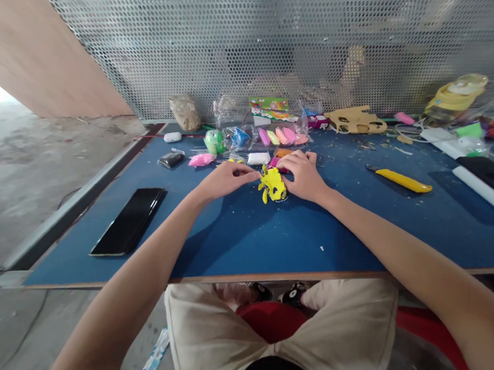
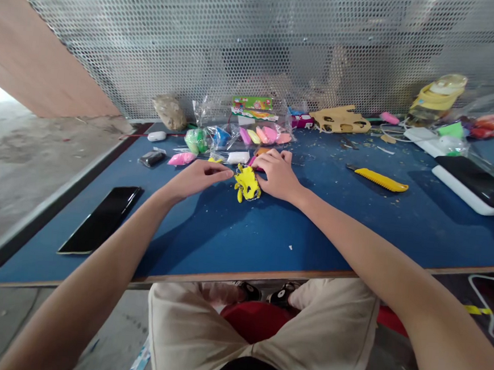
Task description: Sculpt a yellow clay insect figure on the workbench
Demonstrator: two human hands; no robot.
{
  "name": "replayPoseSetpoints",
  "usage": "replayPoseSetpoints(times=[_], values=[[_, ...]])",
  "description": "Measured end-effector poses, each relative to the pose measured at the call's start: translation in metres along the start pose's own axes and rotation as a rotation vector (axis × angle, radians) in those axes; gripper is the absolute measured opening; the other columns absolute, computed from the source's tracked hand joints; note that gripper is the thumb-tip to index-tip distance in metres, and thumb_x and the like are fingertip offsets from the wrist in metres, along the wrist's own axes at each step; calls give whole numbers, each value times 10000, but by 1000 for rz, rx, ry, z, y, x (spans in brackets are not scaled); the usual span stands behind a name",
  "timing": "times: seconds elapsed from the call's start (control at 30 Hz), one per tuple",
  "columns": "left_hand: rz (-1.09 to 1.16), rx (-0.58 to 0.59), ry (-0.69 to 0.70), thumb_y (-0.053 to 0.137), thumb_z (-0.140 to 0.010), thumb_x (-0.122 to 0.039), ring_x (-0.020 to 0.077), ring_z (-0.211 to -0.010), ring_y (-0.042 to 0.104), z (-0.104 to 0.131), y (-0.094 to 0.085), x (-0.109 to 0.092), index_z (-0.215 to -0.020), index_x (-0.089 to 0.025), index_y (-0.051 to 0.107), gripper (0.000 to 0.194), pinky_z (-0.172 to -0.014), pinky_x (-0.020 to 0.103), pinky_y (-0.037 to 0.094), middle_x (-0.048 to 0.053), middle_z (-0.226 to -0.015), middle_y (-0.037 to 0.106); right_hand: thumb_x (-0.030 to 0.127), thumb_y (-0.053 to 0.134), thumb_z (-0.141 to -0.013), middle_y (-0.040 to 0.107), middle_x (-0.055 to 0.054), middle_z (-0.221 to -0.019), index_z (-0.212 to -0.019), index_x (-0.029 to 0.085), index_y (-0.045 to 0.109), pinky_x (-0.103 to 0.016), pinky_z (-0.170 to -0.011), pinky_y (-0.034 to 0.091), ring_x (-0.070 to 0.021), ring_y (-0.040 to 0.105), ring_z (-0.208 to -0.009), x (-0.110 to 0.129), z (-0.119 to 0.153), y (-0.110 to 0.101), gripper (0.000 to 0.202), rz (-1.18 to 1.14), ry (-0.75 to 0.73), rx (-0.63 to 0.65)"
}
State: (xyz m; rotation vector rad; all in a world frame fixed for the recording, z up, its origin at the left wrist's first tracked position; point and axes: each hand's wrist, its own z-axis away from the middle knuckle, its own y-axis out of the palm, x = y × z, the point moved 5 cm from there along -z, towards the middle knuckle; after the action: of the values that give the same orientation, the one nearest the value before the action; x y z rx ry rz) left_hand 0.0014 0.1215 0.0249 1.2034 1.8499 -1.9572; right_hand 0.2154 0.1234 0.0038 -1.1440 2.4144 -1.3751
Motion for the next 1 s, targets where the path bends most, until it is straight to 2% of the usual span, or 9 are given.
replayPoseSetpoints(times=[0.2, 0.33, 0.43, 0.53, 0.67, 0.73, 0.87, 0.93, 1.0], values=[[275, 52, -100, 727, -851, -572, 118, -657, 500, -3, 17, 8, -1105, -249, 818, 421, -541, 253, 333, 49, -879, 741, 286, 576, -952, 752, -39, -1149, -1004, 243, 685, -457, -918, 255, -270, 566, -1102, 2, 0, -3, 128, 2, -4, -19], [369, 48, -113, 778, -810, -561, 94, -577, 429, -8, 24, 17, -1056, -267, 826, 387, -485, 232, 271, 38, -791, 697, 313, 575, -964, 736, -52, -1167, -1030, 252, 703, -467, -939, 274, -276, 572, -1110, 3, 0, -3, 156, -5, -2, -9], [401, 29, -95, 797, -794, -553, 79, -530, 372, -11, 26, 21, -982, -255, 828, 354, -461, 224, 229, 19, -692, 629, 296, 591, -946, 748, -57, -1021, -1054, 250, 733, -473, -953, 320, -262, 626, -990, 1, 0, -3, 184, -37, 43, 5], [409, 6, -95, 807, -782, -552, 73, -512, 341, -12, 27, 21, -940, -257, 825, 335, -454, 225, 218, 5, -641, 576, 288, 590, -927, 758, -36, -884, -1151, 260, 746, -463, -925, 441, -243, 681, -850, -3, 1, -1, 274, -256, 126, 61], [419, -47, -107, 800, -776, -575, 85, -526, 369, -12, 27, 18, -931, -250, 818, 361, -468, 244, 251, 4, -645, 567, 345, 560, -948, 767, -65, -1148, -1279, 255, 713, -480, -948, 551, -272, 721, -1009, -5, 1, -5, 376, -641, 234, 77], [428, -63, -108, 788, -782, -589, 96, -547, 411, -11, 27, 16, -924, -241, 808, 377, -489, 258, 285, 11, -673, 590, 388, 576, -948, 766, -69, -1147, -1291, 245, 704, -507, -946, 571, -275, 728, -976, -7, 2, -5, 393, -763, 308, 94], [451, -80, -98, 761, -807, -598, 87, -531, 408, -10, 27, 10, -934, -243, 788, 378, -488, 266, 292, 15, -695, 600, 422, 719, -870, 794, -67, -977, -1338, 228, 660, -552, -965, 572, -312, 734, -973, -8, 6, -2, 510, -899, 432, 118], [475, -69, -105, 754, -810, -607, 75, -491, 362, -10, 28, 7, -941, -248, 777, 383, -460, 258, 254, 0, -641, 559, 411, 784, -816, 797, -67, -956, -1347, 226, 645, -561, -974, 570, -329, 737, -997, -8, 8, 1, 579, -935, 469, 100], [495, -62, -109, 750, -818, -600, 77, -481, 378, -9, 30, 5, -938, -244, 766, 376, -453, 259, 272, -7, -617, 548, 412, 814, -787, 794, -67, -951, -1345, 230, 641, -563, -976, 572, -334, 740, -1002, -8, 9, 3, 612, -952, 489, 79]])
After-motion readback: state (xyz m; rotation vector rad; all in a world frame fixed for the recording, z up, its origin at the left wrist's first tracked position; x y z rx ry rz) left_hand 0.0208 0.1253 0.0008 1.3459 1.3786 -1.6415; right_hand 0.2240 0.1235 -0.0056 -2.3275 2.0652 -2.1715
